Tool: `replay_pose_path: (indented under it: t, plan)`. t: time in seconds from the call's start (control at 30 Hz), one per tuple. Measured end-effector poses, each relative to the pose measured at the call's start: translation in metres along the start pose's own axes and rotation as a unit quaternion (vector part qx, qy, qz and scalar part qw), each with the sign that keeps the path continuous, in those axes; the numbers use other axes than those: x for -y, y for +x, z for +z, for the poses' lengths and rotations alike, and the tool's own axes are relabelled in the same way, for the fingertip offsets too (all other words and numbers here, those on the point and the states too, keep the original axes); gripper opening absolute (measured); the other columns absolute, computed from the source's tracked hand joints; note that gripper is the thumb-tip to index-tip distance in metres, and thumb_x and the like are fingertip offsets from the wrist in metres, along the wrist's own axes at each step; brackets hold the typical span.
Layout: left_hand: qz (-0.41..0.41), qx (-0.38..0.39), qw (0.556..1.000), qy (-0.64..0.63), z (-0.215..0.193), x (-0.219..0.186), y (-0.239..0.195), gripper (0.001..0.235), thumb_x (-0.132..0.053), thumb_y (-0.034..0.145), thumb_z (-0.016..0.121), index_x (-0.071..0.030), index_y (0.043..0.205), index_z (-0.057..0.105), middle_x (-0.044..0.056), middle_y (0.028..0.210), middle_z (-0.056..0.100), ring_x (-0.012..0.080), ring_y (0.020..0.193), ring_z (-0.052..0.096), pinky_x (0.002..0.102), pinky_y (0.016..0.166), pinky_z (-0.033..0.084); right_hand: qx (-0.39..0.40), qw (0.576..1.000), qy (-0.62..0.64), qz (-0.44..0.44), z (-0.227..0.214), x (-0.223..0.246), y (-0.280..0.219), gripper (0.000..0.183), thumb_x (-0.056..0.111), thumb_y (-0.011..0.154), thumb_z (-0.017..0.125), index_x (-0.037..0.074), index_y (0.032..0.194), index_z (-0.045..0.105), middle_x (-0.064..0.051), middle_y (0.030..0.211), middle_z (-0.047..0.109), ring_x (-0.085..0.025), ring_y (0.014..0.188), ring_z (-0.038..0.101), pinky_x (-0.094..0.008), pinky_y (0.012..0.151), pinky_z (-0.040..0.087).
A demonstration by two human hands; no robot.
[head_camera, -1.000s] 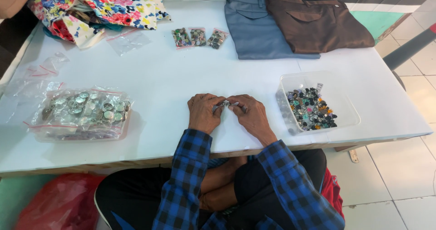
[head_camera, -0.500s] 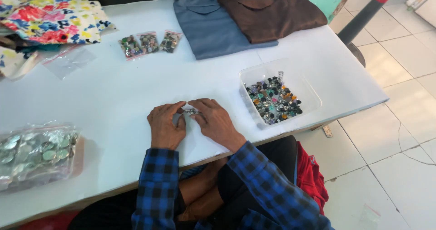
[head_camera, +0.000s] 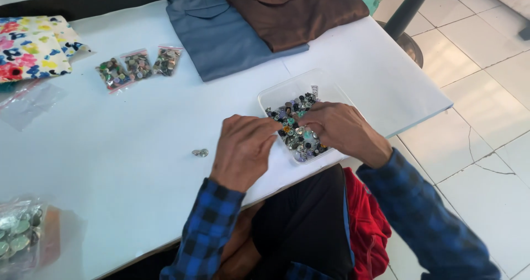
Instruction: Picking small decorative items from a container and placing them into small plastic bags
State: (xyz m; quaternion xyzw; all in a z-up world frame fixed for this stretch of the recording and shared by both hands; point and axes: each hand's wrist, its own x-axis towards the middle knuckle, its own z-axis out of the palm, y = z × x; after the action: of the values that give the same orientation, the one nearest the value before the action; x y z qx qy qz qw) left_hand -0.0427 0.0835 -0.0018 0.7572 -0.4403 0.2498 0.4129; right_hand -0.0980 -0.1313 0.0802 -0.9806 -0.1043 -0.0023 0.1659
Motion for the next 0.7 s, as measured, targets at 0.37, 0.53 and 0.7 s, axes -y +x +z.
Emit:
replay_pose_path:
  t: [0.37, 0.53, 0.7]
  plan:
    - [-0.137, 0.263, 0.952, 0.073, 0.053, 0.013, 0.044, 0.023, -0.013, 0.091, 0.069, -0.022, 0.105, 0.053, 0.0, 0.086, 0.074, 0.0234, 0.086, 0.074, 0.044, 0.101, 0.034, 0.103, 0.994, 0.03, -0.006, 0.023, -0.045, 0.043, 0.015, 0.008, 0.097, 0.06, 0.003, 0.094, 0.073, -0.016, 0.081, 0.072, -0.026, 0.064, 0.073, -0.039, 0.061, 0.058]
    - [-0.162, 0.285, 0.943, 0.066, 0.044, 0.008, 0.054, 0.027, -0.019, 0.088, 0.075, -0.02, 0.107, 0.056, 0.005, 0.09, 0.077, 0.029, 0.089, 0.075, 0.045, 0.105, 0.031, 0.073, 0.973, 0.219, 0.004, -0.006, -0.043, 0.035, 0.018, -0.001, 0.086, 0.062, 0.0, 0.098, 0.076, -0.021, 0.082, 0.076, -0.032, 0.071, 0.076, -0.04, 0.063, 0.057]
    - [-0.186, 0.285, 0.94, 0.028, 0.041, 0.003, 0.059, 0.018, -0.017, 0.089, 0.074, -0.02, 0.101, 0.061, 0.003, 0.088, 0.08, 0.0241, 0.082, 0.077, 0.041, 0.107, 0.028, 0.097, 0.947, 0.302, 0.044, -0.001, -0.045, 0.03, 0.022, 0.0, 0.085, 0.064, 0.001, 0.105, 0.075, -0.02, 0.09, 0.079, -0.027, 0.074, 0.077, -0.035, 0.07, 0.058]
